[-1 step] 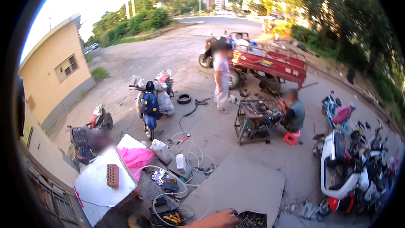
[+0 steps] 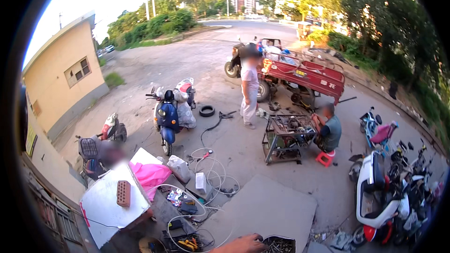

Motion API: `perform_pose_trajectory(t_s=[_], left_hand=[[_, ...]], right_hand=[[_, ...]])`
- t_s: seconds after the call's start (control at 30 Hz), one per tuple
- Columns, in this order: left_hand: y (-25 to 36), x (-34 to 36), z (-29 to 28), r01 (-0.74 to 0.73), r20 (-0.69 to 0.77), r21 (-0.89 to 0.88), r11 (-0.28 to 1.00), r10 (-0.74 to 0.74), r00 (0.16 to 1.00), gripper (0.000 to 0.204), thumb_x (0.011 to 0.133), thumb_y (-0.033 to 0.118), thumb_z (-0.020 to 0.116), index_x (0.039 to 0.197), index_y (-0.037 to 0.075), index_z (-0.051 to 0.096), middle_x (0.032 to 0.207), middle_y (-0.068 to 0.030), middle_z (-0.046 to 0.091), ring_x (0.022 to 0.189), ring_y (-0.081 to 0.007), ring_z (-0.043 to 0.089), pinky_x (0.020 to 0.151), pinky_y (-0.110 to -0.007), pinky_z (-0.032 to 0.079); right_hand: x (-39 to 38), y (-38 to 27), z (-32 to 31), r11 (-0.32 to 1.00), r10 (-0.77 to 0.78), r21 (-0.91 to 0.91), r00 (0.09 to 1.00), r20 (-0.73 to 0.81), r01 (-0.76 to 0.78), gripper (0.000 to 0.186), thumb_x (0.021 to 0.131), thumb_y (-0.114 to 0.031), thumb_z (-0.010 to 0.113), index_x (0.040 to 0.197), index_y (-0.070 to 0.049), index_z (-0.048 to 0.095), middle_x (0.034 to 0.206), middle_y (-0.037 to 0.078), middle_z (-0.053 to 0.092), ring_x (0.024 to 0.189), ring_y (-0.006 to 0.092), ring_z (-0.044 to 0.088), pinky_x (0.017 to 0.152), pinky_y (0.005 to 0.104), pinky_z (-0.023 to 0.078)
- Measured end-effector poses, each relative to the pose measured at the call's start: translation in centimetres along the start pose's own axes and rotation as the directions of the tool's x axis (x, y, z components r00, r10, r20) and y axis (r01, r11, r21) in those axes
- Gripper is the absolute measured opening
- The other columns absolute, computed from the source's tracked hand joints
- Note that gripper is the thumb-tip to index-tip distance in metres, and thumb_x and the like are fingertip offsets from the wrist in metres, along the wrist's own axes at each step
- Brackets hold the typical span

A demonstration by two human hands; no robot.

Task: The person works on the drum brake assembly of a vehicle by removing and replacing small metal components with their hands and a screwdriver.

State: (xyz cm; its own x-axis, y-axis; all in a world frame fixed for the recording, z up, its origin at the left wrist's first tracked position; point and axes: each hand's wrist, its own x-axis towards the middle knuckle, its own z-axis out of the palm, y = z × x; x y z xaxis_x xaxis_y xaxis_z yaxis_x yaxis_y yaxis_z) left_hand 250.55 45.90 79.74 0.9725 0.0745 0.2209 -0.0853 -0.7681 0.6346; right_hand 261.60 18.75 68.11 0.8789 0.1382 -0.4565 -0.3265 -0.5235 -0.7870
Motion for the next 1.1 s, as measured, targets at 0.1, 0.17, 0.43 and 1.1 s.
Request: perform_pose_trajectory(t_s=[0.1,0.17,0.43,1.1], left_hand=[[-6.3,2.4,5.6,0.199,-0.114,-0.325,0.925,-0.247,0.962,0.028,0.088,0.016,0.061,0.114,0.006,0.065,0.098,-0.0152,0.066,0.093,-0.0337,0.060,0.080,-0.046,0.052],[-5.7,4.9,1.3,0.086,-0.137,-0.122,0.989,-0.103,0.985,0.028,0.085,0.011,0.062,0.112,0.007,0.065,0.096,-0.0104,0.067,0.100,-0.0331,0.059,0.078,-0.045,0.054],[-15.3,11.5,-1.5,0.116,-0.263,0.000,0.993,-0.112,0.958,0.025,0.083,0.010,0.063,0.109,0.008,0.065,0.094,-0.0060,0.068,0.103,-0.0295,0.058,0.074,-0.043,0.056],[-41.9,35.1,-14.3,0.092,-0.048,-0.027,0.995,-0.094,0.994,0.026,0.082,0.008,0.065,0.108,0.005,0.068,0.090,-0.0115,0.069,0.101,-0.0320,0.062,0.078,-0.043,0.055]], right_hand=[[5.4,-3.6,2.4,0.987,-0.118,0.125,0.977,0.177,0.097,0.039,0.097,-0.025,0.060,0.121,0.005,0.057,0.097,0.020,0.068,0.084,0.0299,0.068,0.067,0.0415,0.054],[3.5,-14.3,2.7,0.999,-0.040,0.000,0.967,0.251,0.041,0.034,0.099,-0.023,0.058,0.120,0.004,0.057,0.092,0.018,0.068,0.076,0.0285,0.069,0.058,0.0386,0.054],[19.7,-14.5,11.5,0.992,-0.083,0.121,0.898,0.432,0.034,0.023,0.100,-0.023,0.057,0.109,-0.002,0.056,0.073,0.016,0.068,0.051,0.0244,0.065,0.043,0.0337,0.049],[39.5,-37.5,29.7,0.976,-0.011,0.202,0.903,0.430,-0.084,0.015,0.088,-0.010,0.056,0.090,0.005,0.059,0.064,0.014,0.064,0.047,0.0209,0.063,0.042,0.0284,0.048]])
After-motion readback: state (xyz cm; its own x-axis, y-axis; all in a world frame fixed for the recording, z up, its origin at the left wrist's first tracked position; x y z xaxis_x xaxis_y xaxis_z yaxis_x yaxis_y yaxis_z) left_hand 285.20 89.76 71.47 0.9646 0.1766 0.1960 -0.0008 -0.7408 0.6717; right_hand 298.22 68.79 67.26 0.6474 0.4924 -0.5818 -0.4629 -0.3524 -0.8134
